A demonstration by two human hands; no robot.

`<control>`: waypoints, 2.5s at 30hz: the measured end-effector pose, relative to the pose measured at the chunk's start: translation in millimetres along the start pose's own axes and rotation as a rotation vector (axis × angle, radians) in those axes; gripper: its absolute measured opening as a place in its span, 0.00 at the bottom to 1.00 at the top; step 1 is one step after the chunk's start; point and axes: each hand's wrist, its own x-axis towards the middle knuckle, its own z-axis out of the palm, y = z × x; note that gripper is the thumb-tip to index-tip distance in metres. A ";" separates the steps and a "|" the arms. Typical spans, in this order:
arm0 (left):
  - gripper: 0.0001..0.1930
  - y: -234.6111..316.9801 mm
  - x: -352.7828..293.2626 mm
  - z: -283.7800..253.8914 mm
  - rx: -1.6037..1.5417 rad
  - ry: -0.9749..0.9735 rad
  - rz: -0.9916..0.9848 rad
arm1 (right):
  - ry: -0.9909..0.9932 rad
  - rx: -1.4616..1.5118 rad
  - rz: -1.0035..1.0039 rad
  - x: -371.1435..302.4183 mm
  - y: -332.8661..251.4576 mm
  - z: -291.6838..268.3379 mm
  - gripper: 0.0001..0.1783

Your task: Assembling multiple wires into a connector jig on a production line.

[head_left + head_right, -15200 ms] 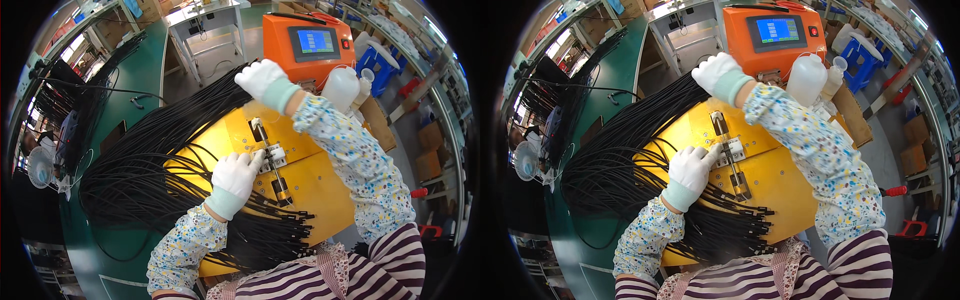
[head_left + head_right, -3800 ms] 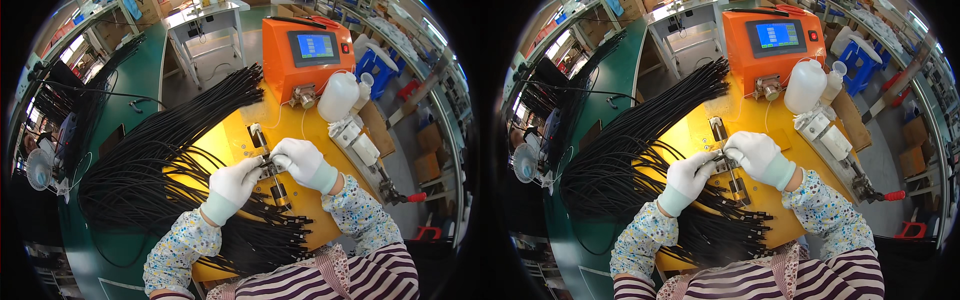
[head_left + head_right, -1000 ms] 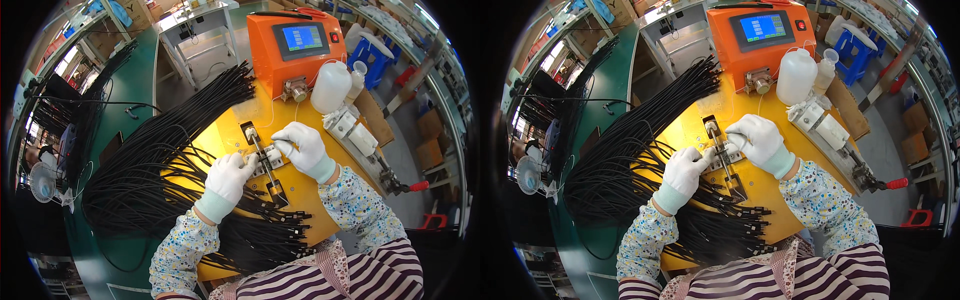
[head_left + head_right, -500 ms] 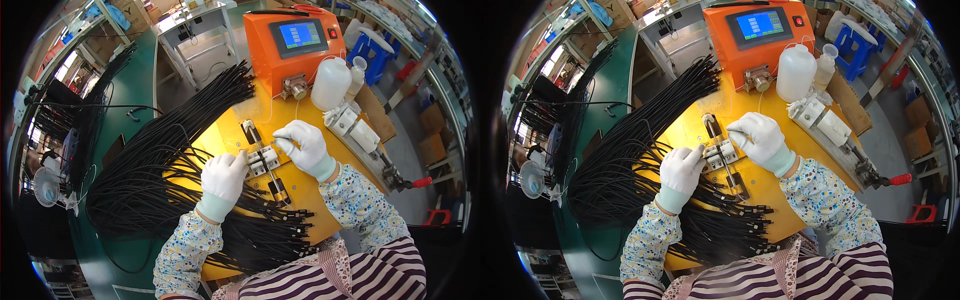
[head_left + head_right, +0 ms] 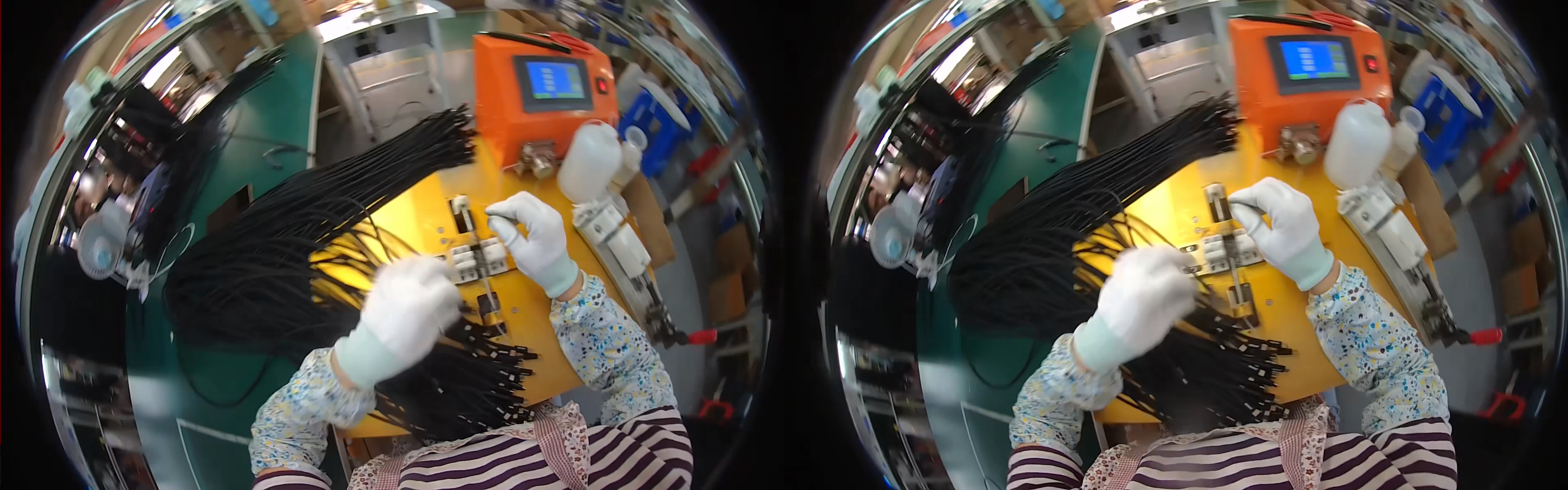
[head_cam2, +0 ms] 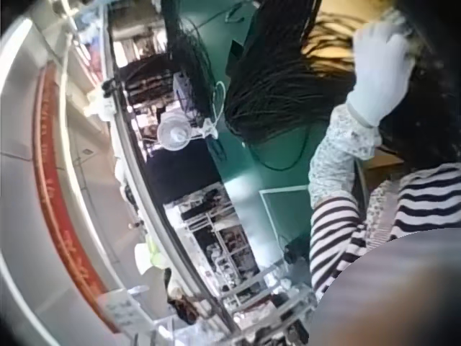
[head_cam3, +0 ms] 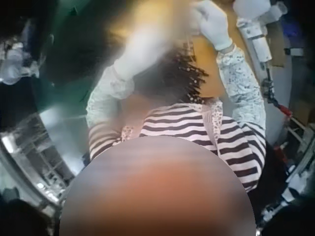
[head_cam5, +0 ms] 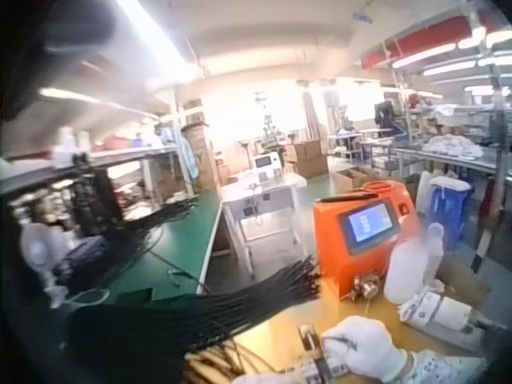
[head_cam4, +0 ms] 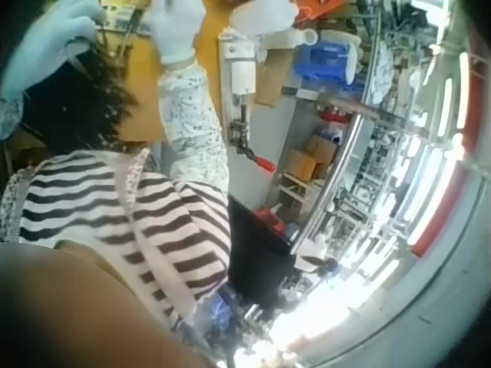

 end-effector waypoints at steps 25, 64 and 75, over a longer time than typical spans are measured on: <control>0.22 74.8 -412.3 -130.7 -1.331 1.228 -1.010 | -0.678 -0.010 -0.134 -55.4 -294.1 223.1 0.13; 0.02 47.2 -443.3 -174.9 -0.104 0.680 -0.869 | -0.845 0.328 0.370 -6.7 -332.2 221.5 0.16; 0.13 62.4 -331.8 -153.1 -1.715 0.976 -1.166 | -1.004 0.566 0.665 -28.4 -299.8 236.7 0.23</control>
